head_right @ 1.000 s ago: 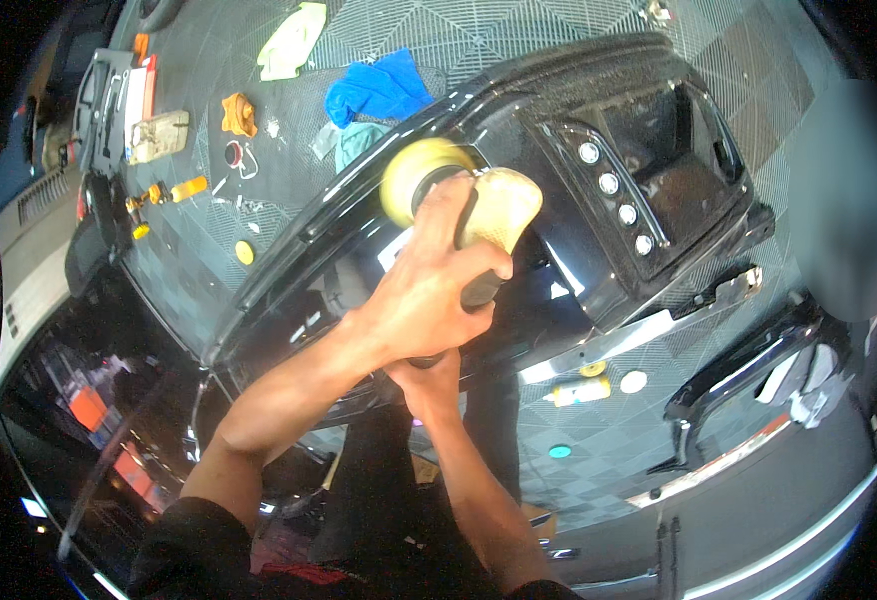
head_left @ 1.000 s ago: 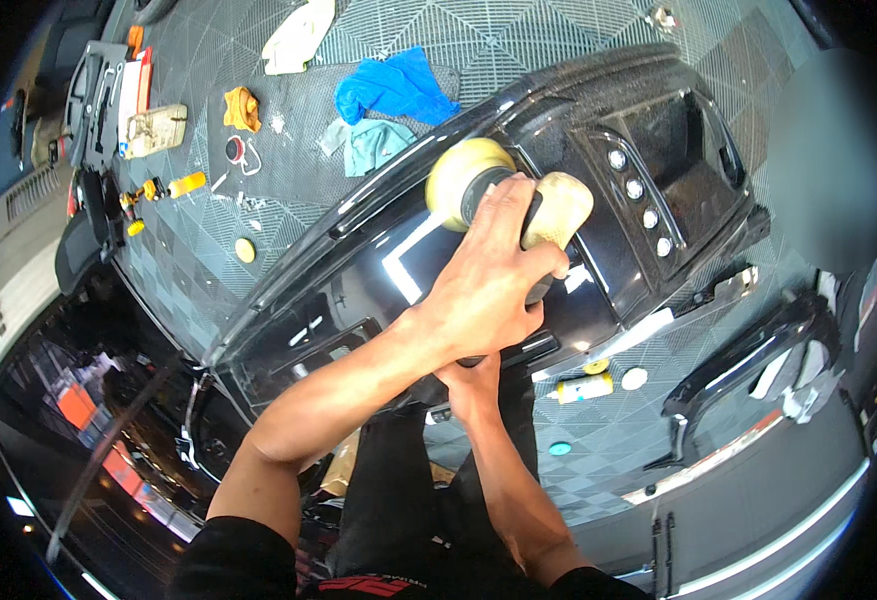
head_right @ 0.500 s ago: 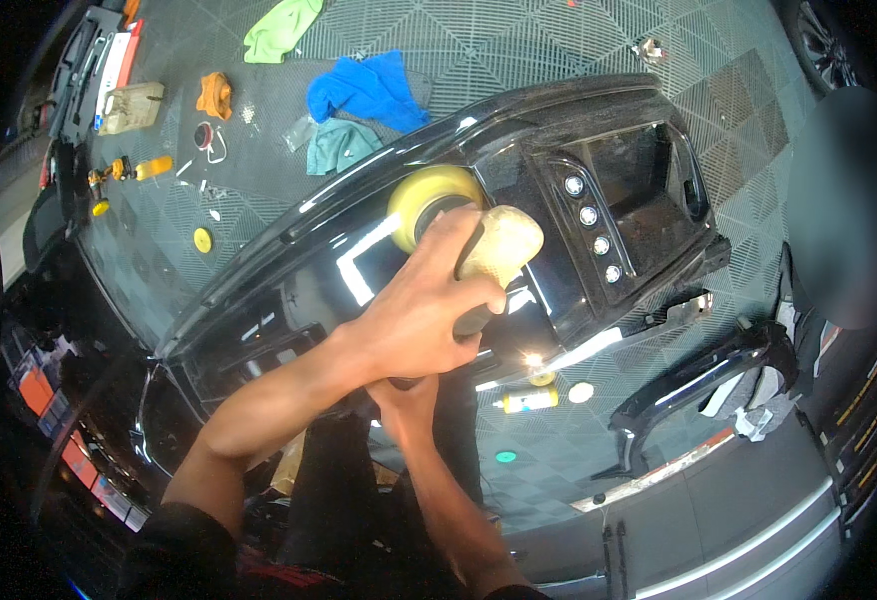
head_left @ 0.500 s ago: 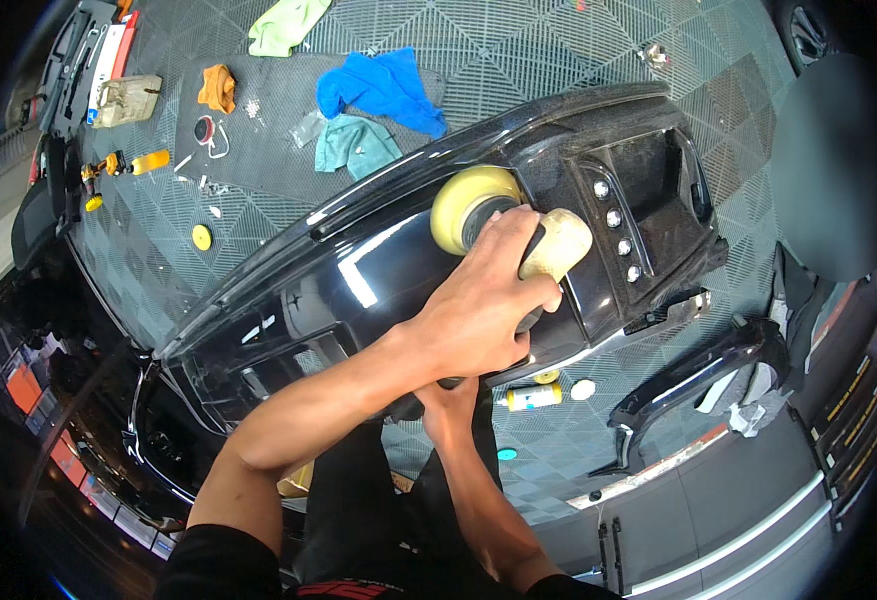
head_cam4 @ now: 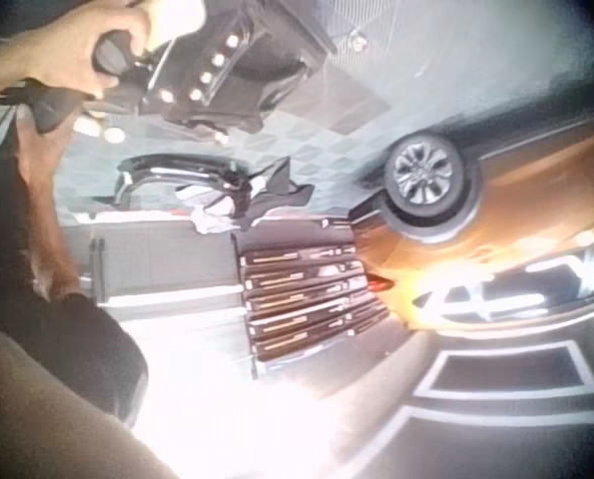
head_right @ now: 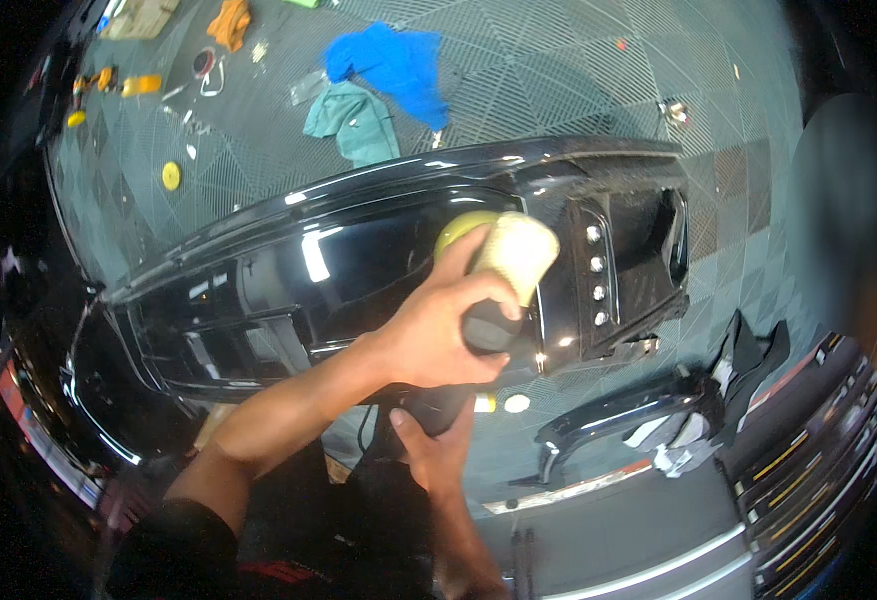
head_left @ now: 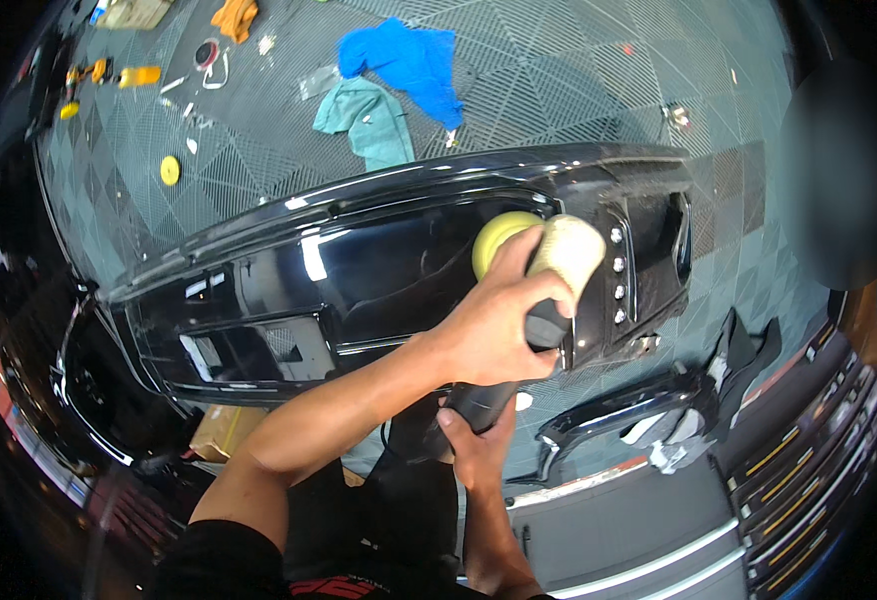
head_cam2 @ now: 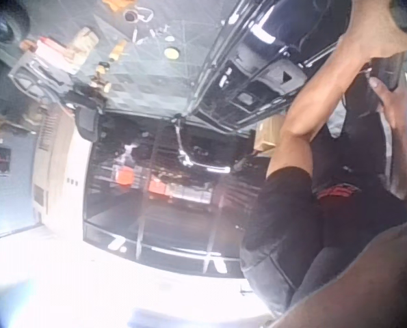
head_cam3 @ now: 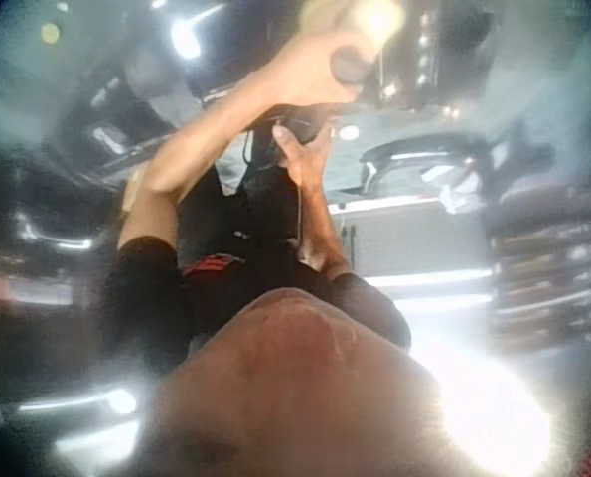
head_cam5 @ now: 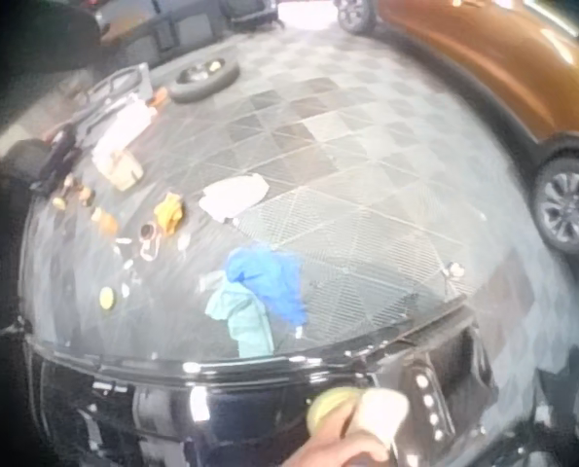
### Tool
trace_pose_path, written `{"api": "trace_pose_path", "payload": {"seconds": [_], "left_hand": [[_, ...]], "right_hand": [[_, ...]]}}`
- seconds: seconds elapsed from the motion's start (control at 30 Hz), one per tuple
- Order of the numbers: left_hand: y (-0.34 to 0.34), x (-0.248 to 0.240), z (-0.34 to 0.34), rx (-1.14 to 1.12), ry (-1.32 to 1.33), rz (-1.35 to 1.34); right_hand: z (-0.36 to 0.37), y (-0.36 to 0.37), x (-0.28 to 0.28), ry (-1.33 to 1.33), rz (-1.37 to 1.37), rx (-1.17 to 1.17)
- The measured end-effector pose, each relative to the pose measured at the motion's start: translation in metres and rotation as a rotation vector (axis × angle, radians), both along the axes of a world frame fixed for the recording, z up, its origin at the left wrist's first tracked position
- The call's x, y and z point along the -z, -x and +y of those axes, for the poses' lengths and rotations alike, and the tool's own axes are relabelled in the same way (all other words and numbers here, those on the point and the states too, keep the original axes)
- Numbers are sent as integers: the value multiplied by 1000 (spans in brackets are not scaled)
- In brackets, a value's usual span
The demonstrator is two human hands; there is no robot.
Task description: The person uses a dual-action polisher with a yellow pad to buff the surface of a detached black car bumper. The person moves the tool systematically across the bumper's contours, including the grille area and side edges, in a workshop setting.
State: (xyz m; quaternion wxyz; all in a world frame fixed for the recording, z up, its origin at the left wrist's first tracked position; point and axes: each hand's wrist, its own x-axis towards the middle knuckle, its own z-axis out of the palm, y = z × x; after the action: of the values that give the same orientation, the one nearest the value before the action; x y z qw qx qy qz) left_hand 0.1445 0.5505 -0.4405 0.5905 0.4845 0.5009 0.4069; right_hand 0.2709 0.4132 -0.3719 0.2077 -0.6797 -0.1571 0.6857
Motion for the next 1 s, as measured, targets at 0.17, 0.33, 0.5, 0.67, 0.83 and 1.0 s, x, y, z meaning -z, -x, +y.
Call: {"api": "trace_pose_path", "payload": {"seconds": [0.17,0.33,0.5,0.67,0.83,1.0], "left_hand": [[-23,0,22,-113,-48,28],[-31,-3,25,-220,10,20],[-29,-5,34,-303,11,28],[-22,1,35,-364,30,26],[-17,8,20,-388,-36,-95],[-2,2,9,-363,-78,-199]], "right_hand": [[27,-2,-15,-92,28,92],[36,-8,-28,-92,-141,24],[44,-16,-32,-164,-245,-64],[49,-4,-28,-199,-325,-135],[28,10,-19,-262,-463,-171],[10,8,-15,-283,-513,-184]]}}
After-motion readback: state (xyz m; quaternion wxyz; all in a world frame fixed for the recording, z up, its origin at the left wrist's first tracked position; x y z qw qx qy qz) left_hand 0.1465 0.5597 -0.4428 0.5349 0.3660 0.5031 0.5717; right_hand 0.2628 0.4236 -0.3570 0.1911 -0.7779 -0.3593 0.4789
